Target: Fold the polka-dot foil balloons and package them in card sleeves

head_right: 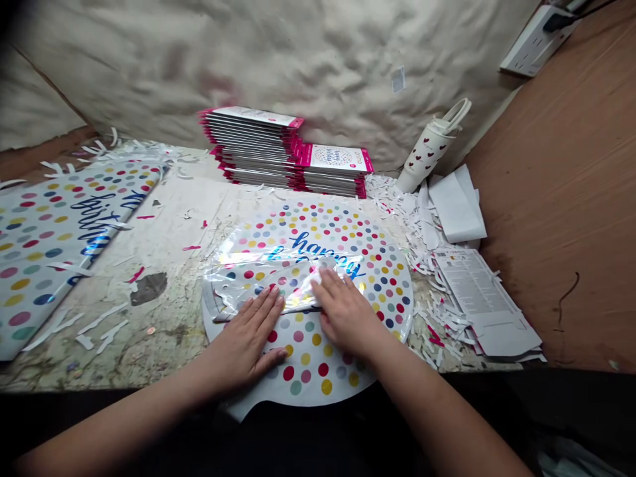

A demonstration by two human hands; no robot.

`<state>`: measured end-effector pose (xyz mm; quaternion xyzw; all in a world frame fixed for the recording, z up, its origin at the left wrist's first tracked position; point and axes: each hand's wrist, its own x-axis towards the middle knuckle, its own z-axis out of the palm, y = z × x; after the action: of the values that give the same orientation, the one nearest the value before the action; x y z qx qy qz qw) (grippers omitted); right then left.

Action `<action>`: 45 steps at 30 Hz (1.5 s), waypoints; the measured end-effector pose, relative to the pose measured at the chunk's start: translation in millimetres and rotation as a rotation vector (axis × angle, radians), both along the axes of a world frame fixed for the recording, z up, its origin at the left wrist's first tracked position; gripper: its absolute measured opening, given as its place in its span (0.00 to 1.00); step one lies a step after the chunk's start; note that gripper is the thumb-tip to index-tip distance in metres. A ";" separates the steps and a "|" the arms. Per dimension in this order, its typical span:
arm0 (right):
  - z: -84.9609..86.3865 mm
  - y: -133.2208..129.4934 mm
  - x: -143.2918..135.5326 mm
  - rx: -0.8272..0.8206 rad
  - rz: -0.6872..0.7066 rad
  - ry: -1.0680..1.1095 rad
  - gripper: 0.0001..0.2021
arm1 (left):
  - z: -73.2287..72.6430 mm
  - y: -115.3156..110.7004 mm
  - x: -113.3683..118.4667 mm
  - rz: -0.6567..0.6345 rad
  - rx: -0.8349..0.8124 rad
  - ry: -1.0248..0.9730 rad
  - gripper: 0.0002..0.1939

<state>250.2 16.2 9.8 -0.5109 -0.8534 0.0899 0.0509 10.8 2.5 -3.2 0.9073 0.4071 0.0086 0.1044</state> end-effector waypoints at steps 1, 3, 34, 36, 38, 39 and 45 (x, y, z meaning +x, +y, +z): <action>3.0 -0.5 -0.2 0.074 0.075 -0.023 0.25 | 2.9 0.9 0.7 -0.005 -0.019 0.008 0.40; 10.0 -2.6 -7.2 0.214 0.140 -0.076 0.18 | 9.7 3.8 3.2 -0.012 -0.045 0.029 0.37; 10.4 23.8 2.9 -0.532 -0.537 0.551 0.15 | 33.3 60.1 12.6 0.702 -0.999 -0.494 0.12; 12.6 28.4 -6.5 -0.400 -0.585 0.522 0.19 | 33.2 72.7 20.8 0.778 -1.083 -0.490 0.12; 11.6 26.5 -20.3 -0.206 -0.486 0.446 0.21 | 32.0 78.8 24.6 0.797 -1.110 -0.487 0.12; 9.6 24.5 -28.0 -0.126 -0.389 0.383 0.21 | 32.3 79.1 24.6 0.803 -1.117 -0.493 0.12; -7.6 23.8 -54.3 -0.162 -0.166 0.153 0.29 | 57.0 65.6 -3.1 0.852 -1.052 -0.703 0.17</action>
<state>195.9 40.0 2.3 -0.5738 -0.7918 0.1929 0.0814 7.7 68.1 53.8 0.4462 0.6154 0.1412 0.6342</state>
